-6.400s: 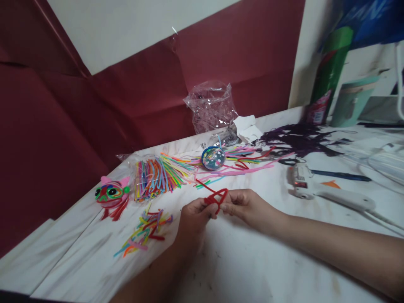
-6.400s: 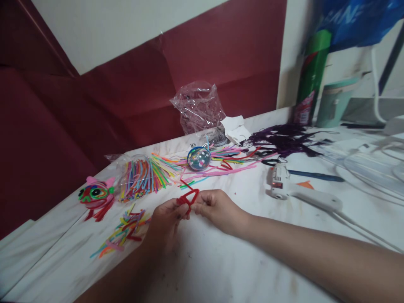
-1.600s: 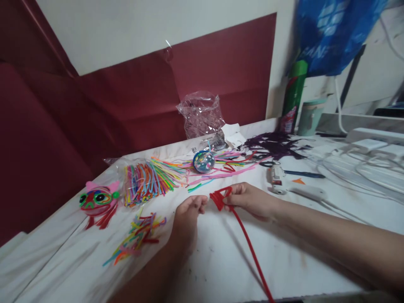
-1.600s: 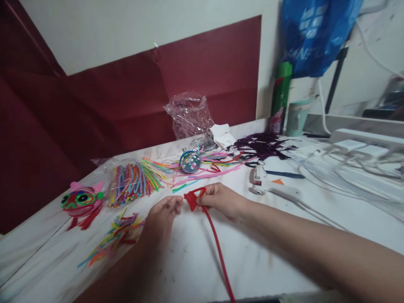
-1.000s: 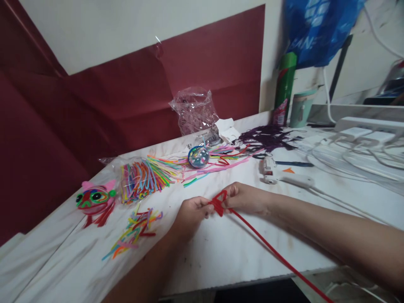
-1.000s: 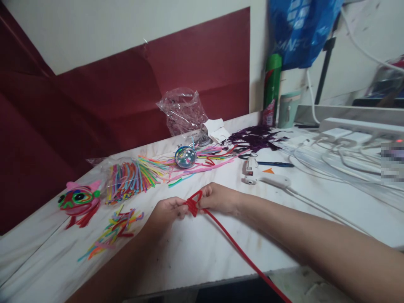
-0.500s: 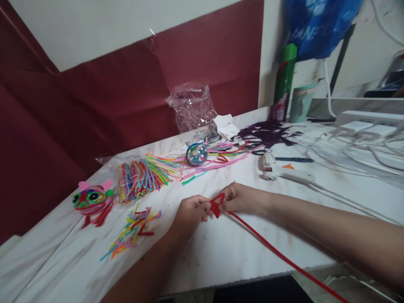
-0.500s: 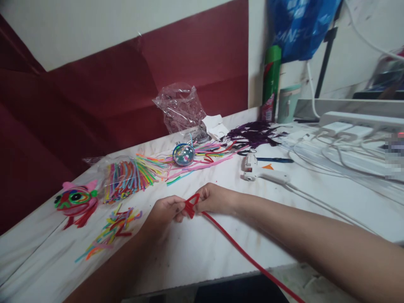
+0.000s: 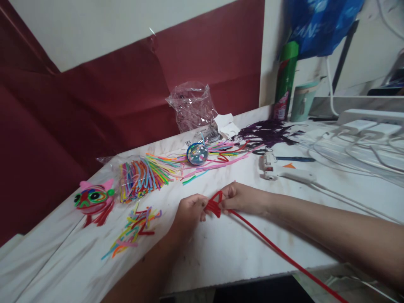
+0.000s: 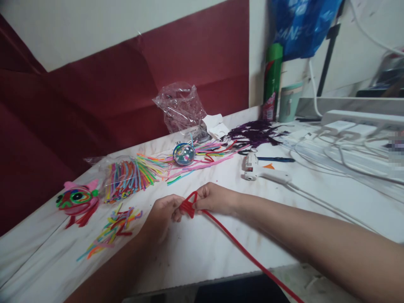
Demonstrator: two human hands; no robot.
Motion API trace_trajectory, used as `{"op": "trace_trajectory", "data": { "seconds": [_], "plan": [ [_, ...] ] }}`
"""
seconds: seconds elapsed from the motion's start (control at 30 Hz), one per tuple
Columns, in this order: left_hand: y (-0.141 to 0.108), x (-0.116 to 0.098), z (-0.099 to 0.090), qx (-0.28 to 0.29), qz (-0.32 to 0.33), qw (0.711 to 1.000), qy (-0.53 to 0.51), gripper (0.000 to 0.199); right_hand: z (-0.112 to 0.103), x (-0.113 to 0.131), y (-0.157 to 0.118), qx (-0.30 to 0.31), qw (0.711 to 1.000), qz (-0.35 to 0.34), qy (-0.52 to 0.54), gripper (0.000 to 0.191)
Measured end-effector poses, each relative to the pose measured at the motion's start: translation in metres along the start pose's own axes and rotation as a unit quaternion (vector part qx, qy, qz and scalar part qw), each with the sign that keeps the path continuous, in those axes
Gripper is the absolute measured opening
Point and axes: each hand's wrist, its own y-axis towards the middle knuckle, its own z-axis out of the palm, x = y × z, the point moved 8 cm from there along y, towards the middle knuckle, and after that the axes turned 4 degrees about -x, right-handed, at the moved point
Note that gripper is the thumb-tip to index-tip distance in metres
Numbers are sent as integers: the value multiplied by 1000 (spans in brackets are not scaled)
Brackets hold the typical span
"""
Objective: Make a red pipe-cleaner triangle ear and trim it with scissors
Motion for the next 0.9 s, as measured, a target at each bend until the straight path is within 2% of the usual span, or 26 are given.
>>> {"op": "trace_trajectory", "data": {
  "seconds": [0.2, 0.47, 0.7, 0.9],
  "plan": [
    [3, 1, -9, -31, -12, 998, -58, 13, -13, -2, 3, -36, 997, -1, 62, 13],
    [5, 7, -3, -1, -8, 999, -47, 14, -9, 2, 2, -15, 997, -11, 80, 18],
    [2, 7, 6, 54, -29, 993, -105, 21, -10, 1, 3, -13, 997, -15, 72, 15],
    [1, 0, 5, 33, 15, 999, -33, 23, -3, 3, 2, 12, 999, -23, 34, 11]
  ]
}}
